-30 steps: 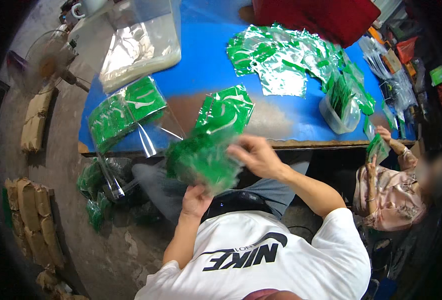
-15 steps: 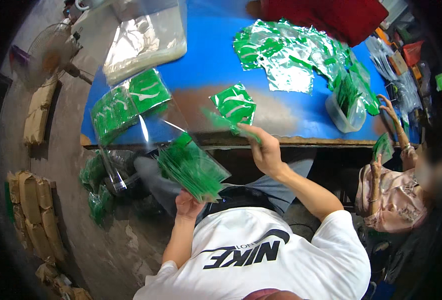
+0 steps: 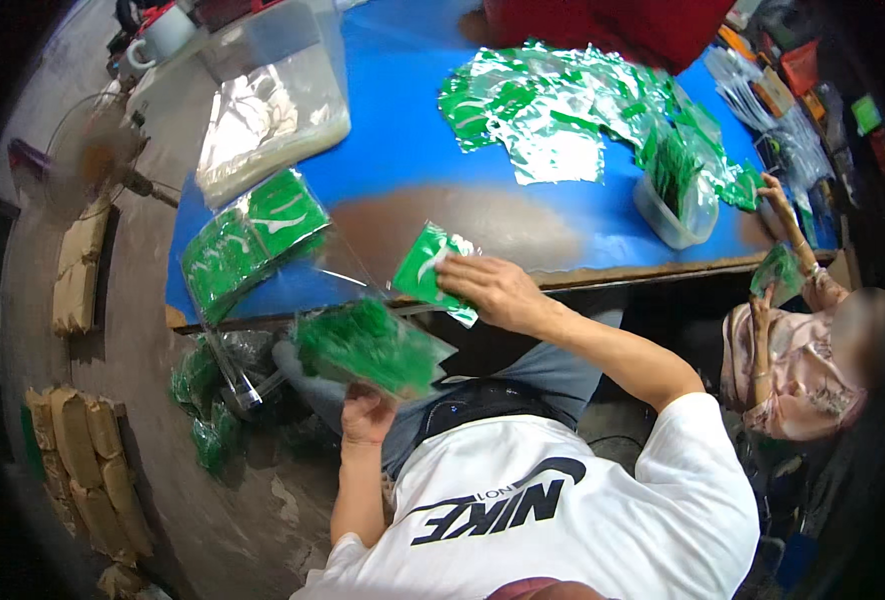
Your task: The recorder is sorting and counting small green plastic bags and then placing the stacks into larger clear plastic bags.
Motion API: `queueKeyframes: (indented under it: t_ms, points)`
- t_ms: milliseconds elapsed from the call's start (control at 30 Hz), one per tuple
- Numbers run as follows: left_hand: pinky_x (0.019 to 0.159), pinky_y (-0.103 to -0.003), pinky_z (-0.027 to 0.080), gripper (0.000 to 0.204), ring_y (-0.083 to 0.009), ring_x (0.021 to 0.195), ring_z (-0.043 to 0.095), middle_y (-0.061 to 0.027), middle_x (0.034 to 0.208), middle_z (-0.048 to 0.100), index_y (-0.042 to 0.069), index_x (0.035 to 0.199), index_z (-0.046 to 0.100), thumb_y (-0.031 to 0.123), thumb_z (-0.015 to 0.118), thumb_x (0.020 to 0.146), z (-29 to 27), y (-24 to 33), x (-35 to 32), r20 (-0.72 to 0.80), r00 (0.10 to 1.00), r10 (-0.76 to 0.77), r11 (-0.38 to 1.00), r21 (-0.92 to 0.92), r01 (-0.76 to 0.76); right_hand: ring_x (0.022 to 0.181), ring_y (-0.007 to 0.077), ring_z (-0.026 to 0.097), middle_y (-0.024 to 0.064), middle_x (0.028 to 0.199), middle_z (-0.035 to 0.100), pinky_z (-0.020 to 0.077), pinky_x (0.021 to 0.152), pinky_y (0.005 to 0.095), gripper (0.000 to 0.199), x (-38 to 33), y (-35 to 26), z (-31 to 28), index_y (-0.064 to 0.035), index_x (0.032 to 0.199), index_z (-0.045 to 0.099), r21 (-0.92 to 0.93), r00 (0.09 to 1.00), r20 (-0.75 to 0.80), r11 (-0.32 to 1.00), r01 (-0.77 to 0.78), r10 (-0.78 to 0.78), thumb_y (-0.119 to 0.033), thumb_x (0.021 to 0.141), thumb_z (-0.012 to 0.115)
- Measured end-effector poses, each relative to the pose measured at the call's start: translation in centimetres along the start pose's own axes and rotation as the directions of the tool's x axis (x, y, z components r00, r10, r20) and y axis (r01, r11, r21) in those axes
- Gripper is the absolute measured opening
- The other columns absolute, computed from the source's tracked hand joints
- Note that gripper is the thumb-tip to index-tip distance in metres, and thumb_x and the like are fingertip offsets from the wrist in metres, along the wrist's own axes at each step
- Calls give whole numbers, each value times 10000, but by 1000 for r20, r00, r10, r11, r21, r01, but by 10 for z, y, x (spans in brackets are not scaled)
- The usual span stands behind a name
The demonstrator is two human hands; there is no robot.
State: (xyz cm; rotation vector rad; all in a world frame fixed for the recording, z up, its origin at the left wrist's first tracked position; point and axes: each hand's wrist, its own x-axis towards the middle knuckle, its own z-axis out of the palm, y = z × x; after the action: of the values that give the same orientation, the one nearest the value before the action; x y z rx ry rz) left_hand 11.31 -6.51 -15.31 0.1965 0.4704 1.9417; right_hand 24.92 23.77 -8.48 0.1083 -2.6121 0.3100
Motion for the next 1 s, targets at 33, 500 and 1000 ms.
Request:
queueKeyframes:
  t_ms: [33, 500, 1000]
  points:
    - [1139, -532, 366, 643, -337, 1310, 506, -147, 1388, 558, 52, 1390, 518, 82, 738, 786, 6, 5, 1, 2, 1000, -13, 1000, 4, 13, 1114, 308, 653, 132, 1209, 677, 538, 932, 412, 416, 3, -7, -3, -57, 1165, 663, 124, 997, -80, 992, 3, 7, -59, 750, 692]
    - [921, -337, 502, 369, -201, 997, 646, -66, 1119, 679, 6, 1128, 654, 0, 787, 784, 108, 25, 59, 67, 972, -227, 321, 947, 9, 923, 398, 667, 246, 964, 689, 531, 816, 438, 274, 32, 9, -117, 15, 1041, 688, 479, 840, 538, 795, -373, 70, -54, 778, 654]
    - [1150, -539, 352, 562, -308, 1342, 480, -129, 1415, 543, 31, 1380, 495, 25, 692, 854, 56, -44, 47, -216, 958, -186, 966, -219, 138, 1342, 374, 454, 215, 1422, 496, 360, 1114, 480, 478, -6, -9, -42, -92, 1391, 512, 201, 957, 260, 963, -182, 127, -260, 948, 566]
